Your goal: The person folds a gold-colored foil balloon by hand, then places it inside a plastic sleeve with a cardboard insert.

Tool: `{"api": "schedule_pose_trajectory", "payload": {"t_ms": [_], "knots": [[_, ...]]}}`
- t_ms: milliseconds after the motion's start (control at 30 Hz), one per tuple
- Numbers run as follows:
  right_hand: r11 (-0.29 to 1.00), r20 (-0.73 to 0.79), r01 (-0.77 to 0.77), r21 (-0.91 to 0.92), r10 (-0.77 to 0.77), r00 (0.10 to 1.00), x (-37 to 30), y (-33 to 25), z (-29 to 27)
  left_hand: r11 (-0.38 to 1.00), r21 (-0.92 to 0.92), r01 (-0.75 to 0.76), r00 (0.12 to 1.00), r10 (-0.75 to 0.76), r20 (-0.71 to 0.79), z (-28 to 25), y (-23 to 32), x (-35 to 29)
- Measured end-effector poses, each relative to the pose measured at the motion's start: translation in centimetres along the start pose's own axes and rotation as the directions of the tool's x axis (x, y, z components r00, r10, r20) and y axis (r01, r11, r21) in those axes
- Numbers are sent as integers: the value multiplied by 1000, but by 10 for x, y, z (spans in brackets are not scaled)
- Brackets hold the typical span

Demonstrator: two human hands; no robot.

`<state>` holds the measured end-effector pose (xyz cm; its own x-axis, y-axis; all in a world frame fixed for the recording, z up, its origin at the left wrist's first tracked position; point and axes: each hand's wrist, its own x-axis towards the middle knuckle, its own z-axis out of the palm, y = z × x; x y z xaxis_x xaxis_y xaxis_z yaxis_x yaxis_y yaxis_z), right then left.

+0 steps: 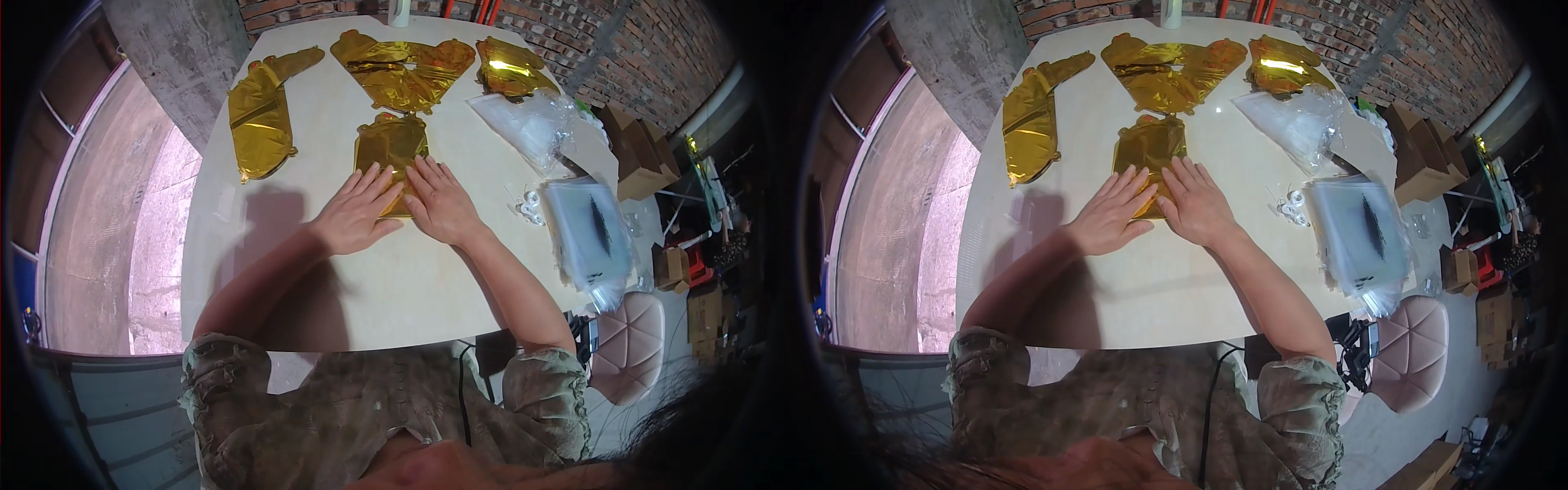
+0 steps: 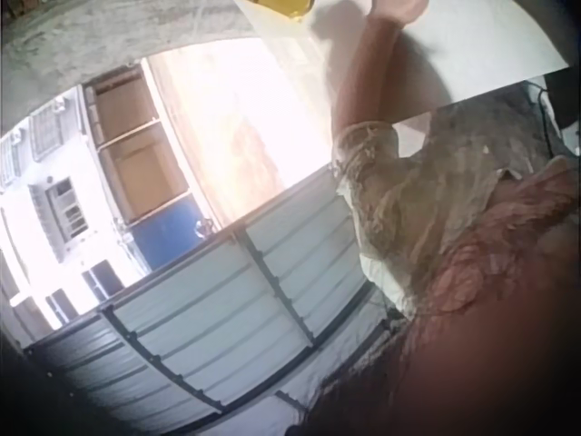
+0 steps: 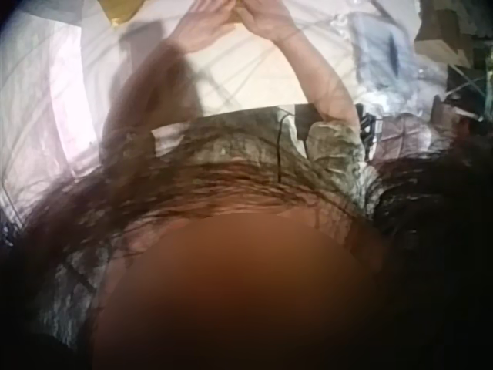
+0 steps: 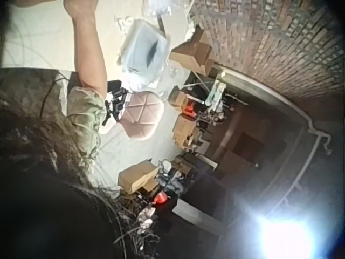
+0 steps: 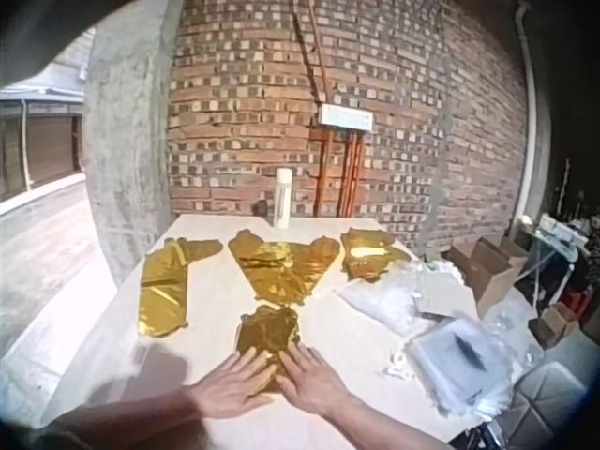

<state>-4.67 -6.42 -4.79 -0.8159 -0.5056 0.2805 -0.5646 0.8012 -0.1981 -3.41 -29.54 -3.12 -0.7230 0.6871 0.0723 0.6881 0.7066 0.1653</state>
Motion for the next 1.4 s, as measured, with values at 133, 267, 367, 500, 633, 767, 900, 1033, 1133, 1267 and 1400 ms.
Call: {"api": "schedule_pose_trajectory", "payload": {"t_ms": [133,267,367,500,633,767,900,1033,1133,1267,1400], "knots": [[999,2,-15,-34,15,1000,1,1,1,1000,19,0,1000,0,0,3,-1,0],[995,1,-44,-95,44,999,5,-3,-3,999,38,-28,996,31,-82,7,-5,1],[989,120,-90,-120,104,987,17,-6,-21,997,66,-28,997,33,-69,9,-6,-1],[993,97,105,55,-110,989,58,11,-29,998,56,-19,998,23,-67,7,-4,-3],[870,69,438,224,-463,884,96,32,-10,999,43,-22,997,25,-79,9,-4,-3],[861,193,464,208,-501,844,108,46,6,1000,25,-14,998,15,-63,5,0,-2],[891,223,418,180,-451,865,110,44,10,1000,21,3,999,-2,-44,5,0,-1],[519,128,-74,851,-68,990,116,45,7,1000,15,-1,997,2,-73,8,-2,-2],[-80,78,-41,996,544,835,114,56,5,1000,-16,-7,1000,7,-21,5,-2,1],[260,270,-536,803,644,716,96,75,-10,1000,2,-15,996,15,-92,8,-2,-5],[387,441,-728,565,605,663,95,58,-36,1000,5,-20,994,21,-104,10,-3,-3]]}}
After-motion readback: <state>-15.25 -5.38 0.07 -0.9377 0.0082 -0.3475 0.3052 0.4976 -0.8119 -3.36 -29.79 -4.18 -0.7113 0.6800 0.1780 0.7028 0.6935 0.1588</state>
